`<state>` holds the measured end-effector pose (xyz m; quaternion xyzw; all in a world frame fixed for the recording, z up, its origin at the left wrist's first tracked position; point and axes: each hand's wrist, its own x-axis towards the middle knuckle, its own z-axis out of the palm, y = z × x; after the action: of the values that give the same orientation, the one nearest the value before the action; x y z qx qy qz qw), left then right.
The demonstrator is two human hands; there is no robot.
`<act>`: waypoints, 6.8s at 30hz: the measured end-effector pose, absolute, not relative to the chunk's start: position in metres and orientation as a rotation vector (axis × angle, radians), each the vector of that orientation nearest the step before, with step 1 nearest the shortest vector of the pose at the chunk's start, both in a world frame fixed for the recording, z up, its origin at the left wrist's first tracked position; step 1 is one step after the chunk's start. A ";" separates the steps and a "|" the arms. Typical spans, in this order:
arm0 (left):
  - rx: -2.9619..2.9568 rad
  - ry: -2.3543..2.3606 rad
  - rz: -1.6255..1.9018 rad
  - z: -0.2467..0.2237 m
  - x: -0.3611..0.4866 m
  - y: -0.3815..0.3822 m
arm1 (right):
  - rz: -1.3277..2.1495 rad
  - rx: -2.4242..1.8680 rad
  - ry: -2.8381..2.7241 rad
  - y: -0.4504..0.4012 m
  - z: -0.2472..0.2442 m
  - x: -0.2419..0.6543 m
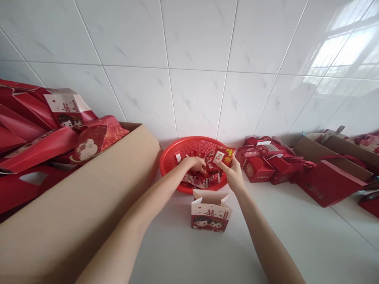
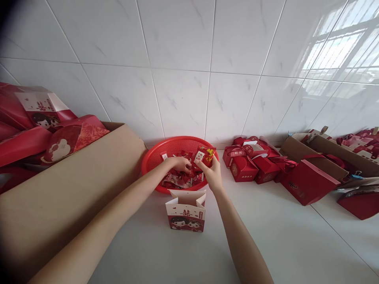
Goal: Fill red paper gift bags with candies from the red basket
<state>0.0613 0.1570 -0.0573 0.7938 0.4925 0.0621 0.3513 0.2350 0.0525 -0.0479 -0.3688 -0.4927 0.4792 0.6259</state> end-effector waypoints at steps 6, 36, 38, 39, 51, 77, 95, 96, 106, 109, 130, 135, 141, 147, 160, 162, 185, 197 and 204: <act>1.959 1.253 -0.066 -0.034 0.038 0.153 | 1.106 -0.844 -1.132 0.052 -0.048 0.235; 1.812 0.832 0.739 0.005 0.045 0.118 | 1.179 -0.773 -1.086 0.055 -0.047 0.236; 1.790 0.825 0.802 0.008 0.050 0.114 | 1.223 -0.720 -1.055 0.056 -0.047 0.238; 1.778 0.821 0.827 0.009 0.052 0.111 | 1.252 -0.695 -1.038 0.056 -0.046 0.239; 1.924 0.793 0.823 0.029 0.031 0.014 | 1.257 -0.606 -1.314 0.018 0.015 0.280; 1.973 1.050 0.427 0.023 0.025 -0.013 | 0.870 -1.070 -2.299 -0.020 0.033 0.268; 1.875 0.951 0.387 0.013 0.021 -0.010 | 1.018 -0.712 -2.089 -0.022 0.033 0.269; 1.859 0.953 0.387 0.012 0.020 -0.009 | 0.945 -0.738 -2.166 -0.022 0.032 0.268; 1.943 0.988 0.356 0.015 0.021 -0.006 | 0.569 -1.096 -2.381 -0.022 0.028 0.260; 1.918 0.983 0.360 0.015 0.023 -0.006 | 0.428 -1.145 -2.446 -0.027 0.029 0.256; 1.944 1.041 0.362 0.013 0.021 -0.006 | 0.282 -1.208 -2.339 -0.035 0.038 0.272; 2.074 1.037 0.374 0.011 0.024 -0.006 | 0.462 -1.347 -2.320 -0.028 0.036 0.291; 2.010 1.027 0.817 0.004 0.037 -0.007 | 0.791 -1.342 -2.326 -0.009 0.025 0.305; 1.605 1.017 1.478 0.013 0.041 -0.009 | 1.042 -0.944 -2.110 0.000 0.024 0.299; 1.417 1.019 1.542 0.011 0.042 -0.006 | 1.239 -0.640 -1.622 0.004 0.015 0.265; 1.486 0.974 1.414 0.013 0.040 -0.008 | 1.239 -0.636 -1.589 0.003 0.015 0.268; 1.777 1.086 1.491 0.010 0.043 -0.012 | 1.114 -0.751 -1.508 0.005 0.013 0.264; 1.666 0.967 1.437 0.012 0.044 -0.013 | 1.073 -0.772 -1.610 0.001 0.017 0.270; 1.732 0.952 1.278 0.016 0.045 -0.015 | 1.111 -0.757 -1.589 -0.003 0.021 0.273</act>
<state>0.0452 -0.0146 0.0160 0.6797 0.3733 0.5012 0.3840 0.2732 -0.0030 0.0207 -0.3138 -0.6585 0.4607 0.5056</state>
